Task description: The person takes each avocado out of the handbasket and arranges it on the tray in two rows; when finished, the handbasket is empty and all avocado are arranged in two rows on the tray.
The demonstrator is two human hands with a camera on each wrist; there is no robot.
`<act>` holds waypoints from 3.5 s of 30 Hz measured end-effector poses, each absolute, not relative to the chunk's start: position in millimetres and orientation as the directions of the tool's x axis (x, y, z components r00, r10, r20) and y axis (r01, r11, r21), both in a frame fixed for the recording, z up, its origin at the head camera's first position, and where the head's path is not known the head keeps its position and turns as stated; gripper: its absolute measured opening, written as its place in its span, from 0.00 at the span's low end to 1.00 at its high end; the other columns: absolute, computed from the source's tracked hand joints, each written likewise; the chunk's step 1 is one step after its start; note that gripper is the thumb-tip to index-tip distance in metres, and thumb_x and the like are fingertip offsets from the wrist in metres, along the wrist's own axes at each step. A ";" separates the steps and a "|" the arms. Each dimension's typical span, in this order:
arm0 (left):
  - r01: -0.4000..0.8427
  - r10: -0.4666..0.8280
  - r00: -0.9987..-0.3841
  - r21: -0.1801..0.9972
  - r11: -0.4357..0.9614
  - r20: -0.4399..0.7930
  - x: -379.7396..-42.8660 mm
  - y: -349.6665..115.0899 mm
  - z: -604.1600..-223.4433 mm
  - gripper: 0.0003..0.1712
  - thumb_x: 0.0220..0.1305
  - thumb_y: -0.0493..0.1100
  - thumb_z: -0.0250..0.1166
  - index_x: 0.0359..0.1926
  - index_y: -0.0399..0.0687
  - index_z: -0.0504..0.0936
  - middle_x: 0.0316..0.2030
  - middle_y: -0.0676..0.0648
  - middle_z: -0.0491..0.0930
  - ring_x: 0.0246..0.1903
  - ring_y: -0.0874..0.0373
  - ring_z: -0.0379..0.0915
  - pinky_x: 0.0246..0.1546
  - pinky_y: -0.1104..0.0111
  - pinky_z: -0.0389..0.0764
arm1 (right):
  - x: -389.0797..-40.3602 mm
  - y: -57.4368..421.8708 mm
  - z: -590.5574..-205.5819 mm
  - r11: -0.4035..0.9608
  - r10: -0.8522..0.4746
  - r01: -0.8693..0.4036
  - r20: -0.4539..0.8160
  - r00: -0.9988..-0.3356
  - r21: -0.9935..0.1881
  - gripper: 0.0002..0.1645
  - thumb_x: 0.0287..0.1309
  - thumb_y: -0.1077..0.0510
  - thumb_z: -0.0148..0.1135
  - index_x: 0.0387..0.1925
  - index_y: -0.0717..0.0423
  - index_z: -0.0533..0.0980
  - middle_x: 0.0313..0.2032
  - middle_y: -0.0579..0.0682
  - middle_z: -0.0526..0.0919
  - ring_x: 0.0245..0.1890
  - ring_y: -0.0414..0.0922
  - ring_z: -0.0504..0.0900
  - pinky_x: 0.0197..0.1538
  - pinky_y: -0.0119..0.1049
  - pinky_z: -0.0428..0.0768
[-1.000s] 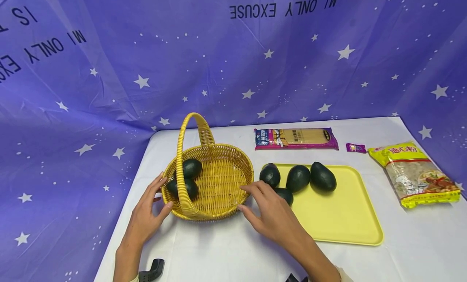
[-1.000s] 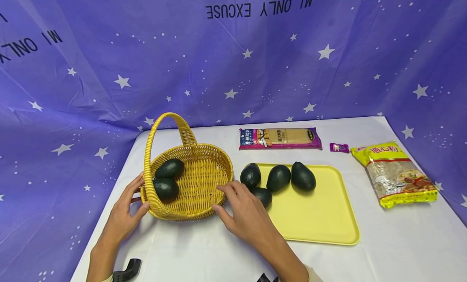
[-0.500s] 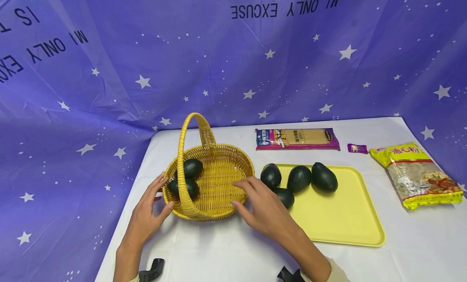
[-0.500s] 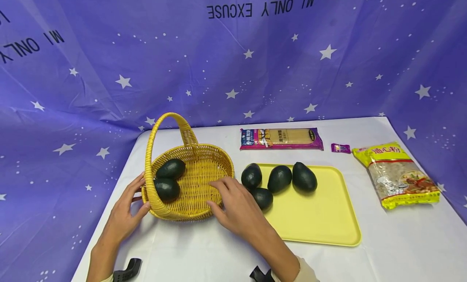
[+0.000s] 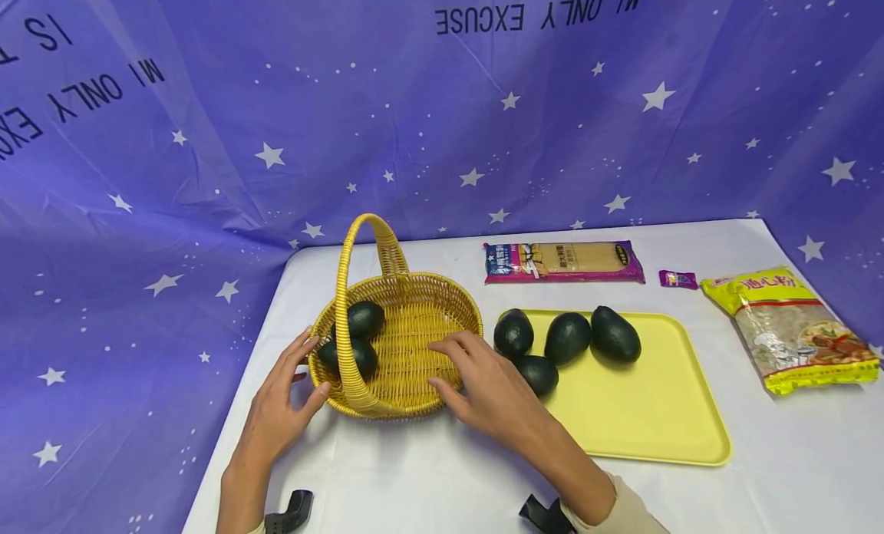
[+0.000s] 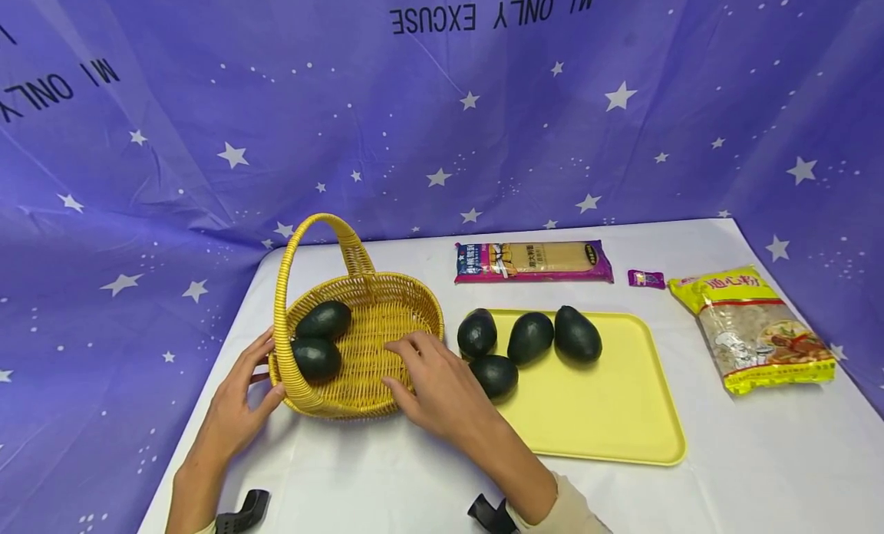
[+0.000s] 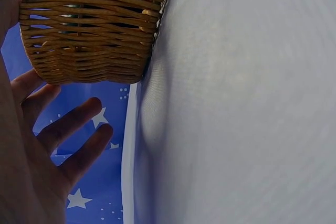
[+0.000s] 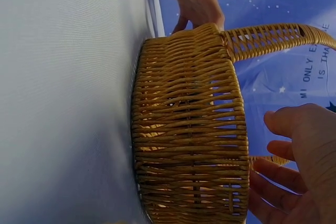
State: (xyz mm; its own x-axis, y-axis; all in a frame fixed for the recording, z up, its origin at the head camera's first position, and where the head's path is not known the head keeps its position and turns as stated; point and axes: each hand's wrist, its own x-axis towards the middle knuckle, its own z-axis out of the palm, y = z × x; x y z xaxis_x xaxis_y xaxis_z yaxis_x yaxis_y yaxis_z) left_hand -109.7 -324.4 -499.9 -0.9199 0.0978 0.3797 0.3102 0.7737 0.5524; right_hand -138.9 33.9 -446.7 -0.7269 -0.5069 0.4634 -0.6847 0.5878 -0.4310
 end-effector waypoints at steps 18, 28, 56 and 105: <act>0.314 0.098 -0.919 0.556 0.770 0.383 -109.4 -324.2 -499.8 0.45 0.67 0.43 0.73 0.82 0.55 0.68 0.82 0.54 0.62 0.59 0.56 0.76 0.59 0.84 0.75 | -146.3 17.5 -450.5 0.570 -0.572 -0.724 0.444 -0.689 -0.389 0.25 0.70 0.49 0.73 0.63 0.51 0.81 0.54 0.47 0.82 0.49 0.41 0.83 0.45 0.35 0.87; 0.305 0.091 -0.922 0.562 0.769 0.376 -110.2 -323.9 -500.1 0.45 0.67 0.44 0.73 0.82 0.56 0.68 0.82 0.54 0.62 0.58 0.56 0.77 0.58 0.83 0.77 | -152.6 10.6 -455.2 0.543 -0.607 -0.736 0.416 -0.677 -0.404 0.28 0.69 0.51 0.74 0.66 0.52 0.79 0.56 0.47 0.82 0.52 0.41 0.83 0.48 0.33 0.88; 0.332 0.100 -0.910 0.563 0.757 0.402 -111.2 -325.1 -503.3 0.44 0.67 0.42 0.73 0.82 0.53 0.68 0.82 0.52 0.62 0.58 0.56 0.78 0.58 0.82 0.77 | -169.8 -17.9 -456.9 0.461 -0.682 -0.777 0.388 -0.620 -0.429 0.27 0.70 0.52 0.74 0.66 0.52 0.79 0.57 0.48 0.81 0.54 0.41 0.82 0.53 0.31 0.86; 0.314 0.088 -0.918 0.574 0.756 0.387 -109.9 -325.8 -505.4 0.44 0.68 0.42 0.72 0.82 0.57 0.67 0.82 0.54 0.62 0.58 0.58 0.78 0.58 0.83 0.77 | -193.8 -61.7 -461.0 0.470 -0.759 -0.805 0.301 -0.578 -0.362 0.30 0.74 0.48 0.68 0.71 0.54 0.76 0.62 0.52 0.77 0.60 0.45 0.81 0.65 0.36 0.83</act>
